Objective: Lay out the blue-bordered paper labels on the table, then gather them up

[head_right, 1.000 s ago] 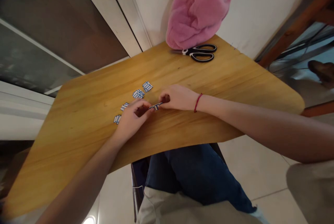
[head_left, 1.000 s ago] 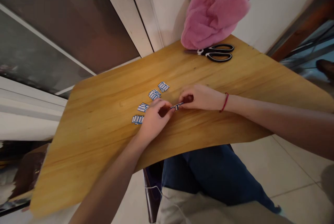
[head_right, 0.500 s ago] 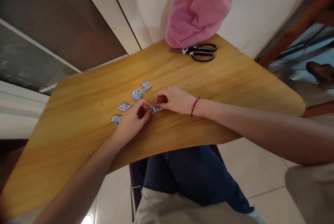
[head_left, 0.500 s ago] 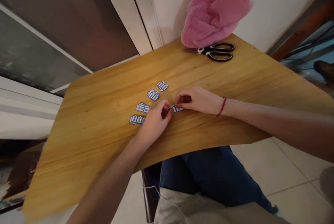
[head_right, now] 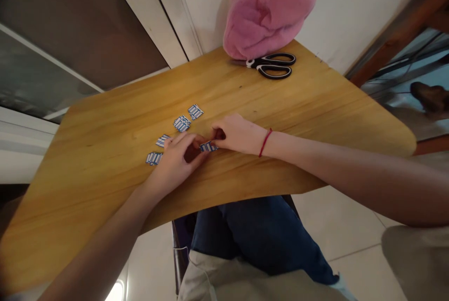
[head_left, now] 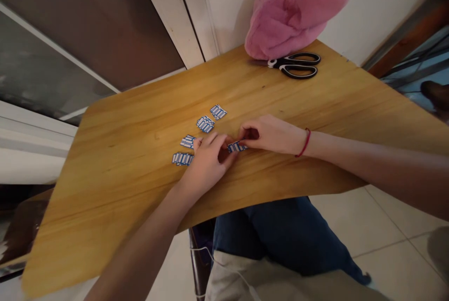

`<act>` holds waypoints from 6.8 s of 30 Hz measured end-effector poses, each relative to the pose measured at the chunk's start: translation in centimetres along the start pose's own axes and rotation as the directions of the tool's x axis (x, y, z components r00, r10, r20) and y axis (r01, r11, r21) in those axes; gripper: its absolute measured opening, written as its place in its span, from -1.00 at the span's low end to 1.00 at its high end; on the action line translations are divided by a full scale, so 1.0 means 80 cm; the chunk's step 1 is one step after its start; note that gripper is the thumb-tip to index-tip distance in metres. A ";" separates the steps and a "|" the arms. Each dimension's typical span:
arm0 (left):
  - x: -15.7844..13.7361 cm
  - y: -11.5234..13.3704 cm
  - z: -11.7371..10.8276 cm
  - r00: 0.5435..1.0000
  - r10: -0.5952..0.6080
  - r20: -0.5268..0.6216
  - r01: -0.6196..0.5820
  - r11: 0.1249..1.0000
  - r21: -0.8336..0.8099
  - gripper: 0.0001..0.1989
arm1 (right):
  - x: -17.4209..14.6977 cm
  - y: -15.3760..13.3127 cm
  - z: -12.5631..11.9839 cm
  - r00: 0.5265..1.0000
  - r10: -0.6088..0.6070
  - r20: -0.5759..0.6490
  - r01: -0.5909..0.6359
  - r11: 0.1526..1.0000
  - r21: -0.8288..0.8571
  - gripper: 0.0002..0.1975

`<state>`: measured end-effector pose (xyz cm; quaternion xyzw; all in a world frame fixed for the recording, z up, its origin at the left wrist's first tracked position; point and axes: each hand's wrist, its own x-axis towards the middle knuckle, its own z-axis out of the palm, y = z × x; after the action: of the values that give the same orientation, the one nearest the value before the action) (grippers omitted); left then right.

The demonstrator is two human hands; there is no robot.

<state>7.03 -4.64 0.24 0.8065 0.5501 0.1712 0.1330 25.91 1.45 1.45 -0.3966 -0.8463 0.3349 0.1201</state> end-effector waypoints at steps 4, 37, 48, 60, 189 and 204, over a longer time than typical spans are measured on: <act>-0.003 -0.003 -0.005 0.996 0.086 -0.028 -0.084 0.995 0.056 -0.76 | 0.000 0.003 -0.001 1.000 -0.015 0.001 0.015 1.000 0.014 -0.85; 0.004 -0.004 -0.021 0.990 -0.077 -0.122 0.052 0.980 -0.191 -0.92 | 0.005 0.018 0.000 0.994 -0.072 -0.083 0.082 0.989 0.123 -0.66; 0.005 -0.111 -0.065 0.882 -0.467 0.064 0.471 0.873 -0.124 -0.61 | 0.012 0.025 -0.005 0.966 -0.045 -0.254 0.107 0.965 0.238 -0.78; 0.012 -0.105 -0.062 0.848 -0.484 0.215 0.527 0.814 -0.246 -0.53 | 0.016 0.019 -0.003 0.968 -0.041 -0.246 0.088 0.978 0.186 -0.83; 0.122 -0.009 -0.016 0.951 0.092 0.295 -0.123 0.988 0.088 -0.94 | 0.037 0.050 -0.012 0.844 -0.029 -0.535 0.191 0.949 0.250 -0.86; 0.118 -0.026 -0.041 0.988 -0.039 0.150 0.065 0.982 -0.175 -0.89 | 0.042 0.060 -0.012 0.869 -0.001 -0.495 0.168 0.941 0.293 -0.82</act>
<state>7.06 5.03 3.62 0.7868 0.5422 0.1573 0.2494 27.03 6.64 -1.20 -0.4048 -0.7379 0.3535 0.4084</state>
